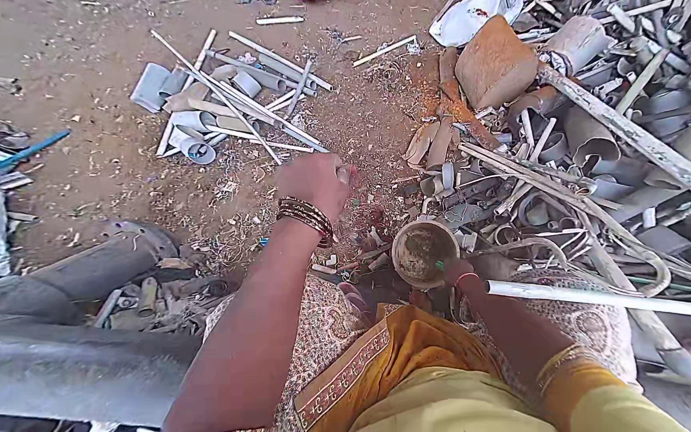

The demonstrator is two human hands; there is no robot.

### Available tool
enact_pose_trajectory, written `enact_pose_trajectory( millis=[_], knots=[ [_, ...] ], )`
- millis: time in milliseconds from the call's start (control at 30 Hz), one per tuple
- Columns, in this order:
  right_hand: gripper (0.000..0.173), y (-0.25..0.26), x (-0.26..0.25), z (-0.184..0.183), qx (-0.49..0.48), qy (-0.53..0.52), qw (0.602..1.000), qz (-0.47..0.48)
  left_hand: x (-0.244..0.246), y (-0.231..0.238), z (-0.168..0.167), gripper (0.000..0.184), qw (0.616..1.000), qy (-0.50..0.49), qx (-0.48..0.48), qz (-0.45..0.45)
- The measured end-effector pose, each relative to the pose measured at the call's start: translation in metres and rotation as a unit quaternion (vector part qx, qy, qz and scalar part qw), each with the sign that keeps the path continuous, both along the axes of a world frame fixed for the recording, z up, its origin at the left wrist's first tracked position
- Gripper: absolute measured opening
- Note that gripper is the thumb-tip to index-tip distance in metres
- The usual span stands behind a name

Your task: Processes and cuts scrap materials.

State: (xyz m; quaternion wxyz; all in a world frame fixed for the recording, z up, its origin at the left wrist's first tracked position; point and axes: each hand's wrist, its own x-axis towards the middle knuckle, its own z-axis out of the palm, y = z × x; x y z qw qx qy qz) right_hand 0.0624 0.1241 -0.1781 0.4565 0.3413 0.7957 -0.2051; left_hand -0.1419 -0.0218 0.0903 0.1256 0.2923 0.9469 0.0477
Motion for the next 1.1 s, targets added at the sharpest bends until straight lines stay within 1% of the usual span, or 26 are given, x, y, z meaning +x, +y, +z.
enact_pose_trajectory(
  millis=[33,100,133,167,200,233,267,300,333,400,467,500,533,567,600,633,733,767,800,833,867,900,933,1000,1033,1100],
  knots=[
    [0.041,0.01,-0.005,-0.001,0.001,-0.002,1.0,0.009,0.005,-0.012,0.002,0.036,0.998,0.021,0.057,0.008],
    [0.042,0.03,-0.009,-0.013,0.009,0.005,1.0,-0.009,0.01,-0.042,-0.001,0.034,0.991,0.05,0.127,0.017],
    [0.044,0.039,-0.01,-0.021,0.013,0.01,0.999,-0.032,0.008,-0.063,-0.004,0.038,0.986,0.066,0.15,0.022],
    [0.045,0.045,-0.012,-0.03,0.02,0.015,0.998,-0.056,0.002,-0.087,-0.006,0.046,0.982,0.081,0.169,0.033],
    [0.046,0.047,-0.013,-0.039,0.028,0.018,0.997,-0.075,-0.008,-0.114,-0.01,0.057,0.976,0.101,0.188,0.051],
    [0.048,0.045,-0.014,-0.048,0.035,0.02,0.995,-0.088,-0.023,-0.141,-0.017,0.069,0.967,0.119,0.208,0.087],
    [0.048,0.04,-0.015,-0.057,0.042,0.019,0.995,-0.092,-0.04,-0.168,-0.029,0.077,0.956,0.124,0.233,0.13],
    [0.047,0.032,-0.016,-0.065,0.047,0.014,0.995,-0.084,-0.058,-0.188,-0.042,0.079,0.944,0.119,0.26,0.167],
    [0.047,0.022,-0.018,-0.068,0.042,0.006,0.997,-0.065,-0.071,-0.196,-0.053,0.077,0.934,0.103,0.278,0.199],
    [0.048,0.0,-0.022,-0.071,0.012,-0.009,1.0,0.01,-0.081,-0.185,-0.06,0.07,0.923,0.036,0.286,0.257],
    [0.049,-0.011,-0.021,-0.076,0.001,-0.011,0.997,0.082,-0.091,-0.177,-0.066,0.059,0.917,-0.016,0.284,0.279],
    [0.05,-0.008,-0.025,-0.077,0.007,-0.007,0.996,0.089,-0.099,-0.177,-0.067,0.049,0.915,-0.032,0.291,0.277],
    [0.049,0.0,-0.03,-0.077,0.022,-0.006,0.997,0.075,-0.106,-0.18,-0.069,0.038,0.914,-0.044,0.301,0.268],
    [0.048,0.01,-0.034,-0.076,0.043,-0.009,0.998,0.037,-0.11,-0.183,-0.072,0.032,0.91,-0.049,0.312,0.268],
    [0.047,0.016,-0.035,-0.077,0.059,-0.015,0.998,0.004,-0.113,-0.185,-0.073,0.032,0.908,-0.054,0.315,0.272],
    [0.046,0.02,-0.036,-0.076,0.061,-0.022,0.998,0.001,-0.113,-0.185,-0.075,0.034,0.906,-0.058,0.317,0.273],
    [0.046,0.008,-0.04,-0.076,0.01,-0.021,0.996,0.084,-0.121,-0.188,-0.084,0.038,0.914,-0.075,0.307,0.255],
    [0.046,0.006,-0.041,-0.08,0.009,-0.018,0.996,0.087,-0.124,-0.19,-0.089,0.038,0.915,-0.083,0.303,0.255],
    [0.048,0.008,-0.041,-0.084,0.024,-0.023,0.998,0.057,-0.126,-0.193,-0.092,0.038,0.914,-0.087,0.301,0.259],
    [0.049,0.015,-0.04,-0.089,0.049,-0.028,0.998,0.004,-0.128,-0.195,-0.094,0.039,0.915,-0.09,0.295,0.261],
    [0.048,0.023,-0.038,-0.092,0.07,-0.031,0.997,-0.024,-0.129,-0.197,-0.096,0.039,0.916,-0.086,0.291,0.263],
    [0.048,0.027,-0.035,-0.093,0.069,-0.034,0.997,-0.017,-0.129,-0.199,-0.096,0.038,0.918,-0.085,0.286,0.262],
    [0.048,0.023,-0.032,-0.092,0.048,-0.036,0.998,0.016,-0.131,-0.201,-0.095,0.039,0.921,-0.086,0.281,0.257],
    [0.045,0.015,-0.032,-0.086,0.008,-0.031,0.994,0.109,-0.133,-0.203,-0.099,0.041,0.923,-0.086,0.286,0.242],
    [0.046,0.012,-0.031,-0.086,0.007,-0.033,0.993,0.11,-0.135,-0.203,-0.1,0.042,0.925,-0.087,0.286,0.236],
    [0.048,0.017,-0.03,-0.087,0.056,-0.041,0.997,0.029,-0.14,-0.204,-0.102,0.045,0.929,-0.079,0.285,0.222]
  ],
)
